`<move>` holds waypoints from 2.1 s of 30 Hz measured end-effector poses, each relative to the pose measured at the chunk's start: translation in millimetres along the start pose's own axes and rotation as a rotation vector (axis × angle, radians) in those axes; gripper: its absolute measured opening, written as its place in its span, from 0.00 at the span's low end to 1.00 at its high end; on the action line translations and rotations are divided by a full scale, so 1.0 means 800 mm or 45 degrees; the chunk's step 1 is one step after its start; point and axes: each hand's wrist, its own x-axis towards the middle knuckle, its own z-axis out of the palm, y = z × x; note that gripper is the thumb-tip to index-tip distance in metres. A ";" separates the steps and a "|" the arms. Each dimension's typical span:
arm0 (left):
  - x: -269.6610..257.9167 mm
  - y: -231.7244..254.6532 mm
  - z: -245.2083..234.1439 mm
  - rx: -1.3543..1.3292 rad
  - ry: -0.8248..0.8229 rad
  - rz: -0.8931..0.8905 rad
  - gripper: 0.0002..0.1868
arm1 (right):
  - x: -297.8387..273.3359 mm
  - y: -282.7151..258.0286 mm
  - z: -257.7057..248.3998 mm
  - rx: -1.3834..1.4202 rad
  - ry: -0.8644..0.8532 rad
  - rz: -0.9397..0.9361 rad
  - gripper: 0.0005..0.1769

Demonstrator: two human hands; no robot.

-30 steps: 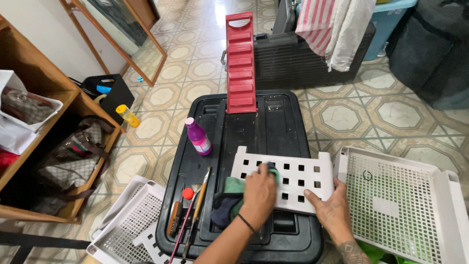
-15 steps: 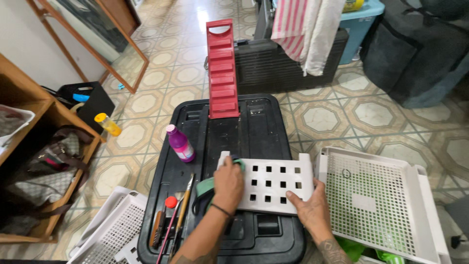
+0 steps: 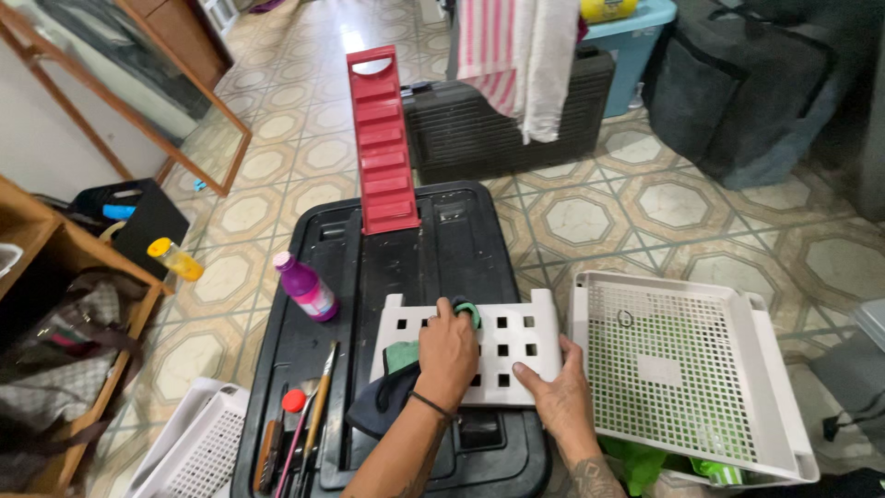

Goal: The person wipes a white plastic basket with a green cloth, then applies liquid from a purple bottle to the cloth and continues wiping the basket's surfaces and edges.

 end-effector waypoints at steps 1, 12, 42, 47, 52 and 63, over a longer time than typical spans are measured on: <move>0.005 0.008 0.002 -0.026 -0.010 -0.001 0.06 | 0.001 0.004 0.001 0.051 -0.025 0.018 0.53; -0.002 0.053 0.006 -0.119 0.086 0.303 0.07 | 0.045 0.083 0.003 1.276 -0.149 0.416 0.26; -0.155 0.001 -0.048 -0.104 0.067 -0.307 0.08 | 0.031 0.093 0.013 1.603 -0.068 0.493 0.19; -0.145 0.063 -0.035 -0.202 0.126 -0.016 0.07 | 0.000 0.070 0.009 1.579 0.029 0.528 0.23; -0.112 0.089 -0.039 -0.108 0.019 0.194 0.08 | -0.004 0.062 0.007 1.571 0.073 0.430 0.23; -0.145 0.090 -0.063 -0.060 -0.114 0.360 0.05 | -0.011 0.069 0.018 1.477 0.198 0.328 0.19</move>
